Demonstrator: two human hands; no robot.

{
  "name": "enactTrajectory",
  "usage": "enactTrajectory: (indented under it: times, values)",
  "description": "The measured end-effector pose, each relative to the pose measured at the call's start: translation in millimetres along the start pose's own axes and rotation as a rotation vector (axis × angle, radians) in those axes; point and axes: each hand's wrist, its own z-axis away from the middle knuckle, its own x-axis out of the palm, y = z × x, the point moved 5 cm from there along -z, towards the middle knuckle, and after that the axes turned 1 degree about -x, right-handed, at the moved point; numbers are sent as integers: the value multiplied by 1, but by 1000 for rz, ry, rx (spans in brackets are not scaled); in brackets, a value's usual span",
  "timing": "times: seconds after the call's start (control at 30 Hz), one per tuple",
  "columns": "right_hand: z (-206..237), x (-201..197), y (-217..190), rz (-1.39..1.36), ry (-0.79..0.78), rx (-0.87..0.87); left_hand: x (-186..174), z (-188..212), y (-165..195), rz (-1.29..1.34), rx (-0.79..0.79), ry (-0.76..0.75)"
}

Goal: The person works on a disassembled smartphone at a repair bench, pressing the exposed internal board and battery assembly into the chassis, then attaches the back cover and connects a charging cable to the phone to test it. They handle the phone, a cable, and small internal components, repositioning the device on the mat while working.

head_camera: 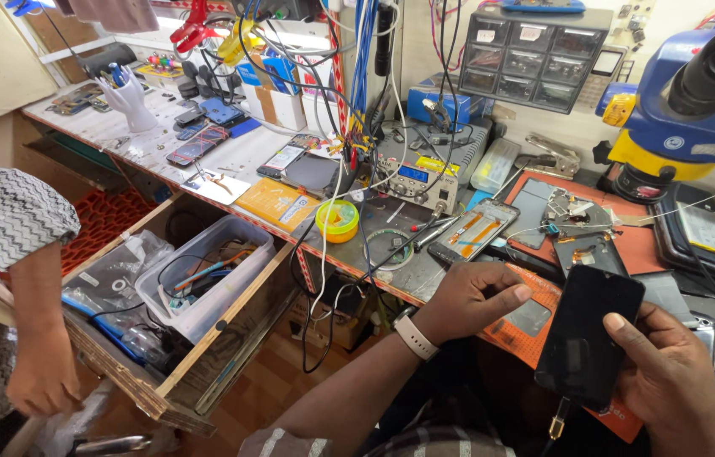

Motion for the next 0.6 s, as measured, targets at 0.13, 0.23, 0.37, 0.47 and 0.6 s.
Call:
enactTrajectory:
  times: [0.13,0.23,0.37,0.47,0.6]
  values:
    - [0,3,-3,5,-10,-14,0,1,-1,-1,-27,3]
    - [1,4,-4,16,8,-13,0,0,0,10,-29,-5]
    - [1,1,-3,67,59,15,1,-1,1,11,-16,-9]
    - [1,1,-2,41,30,13,0,-1,2,-25,-2,-3]
    - [-1,0,0,27,27,12,1,-2,5,15,-7,12]
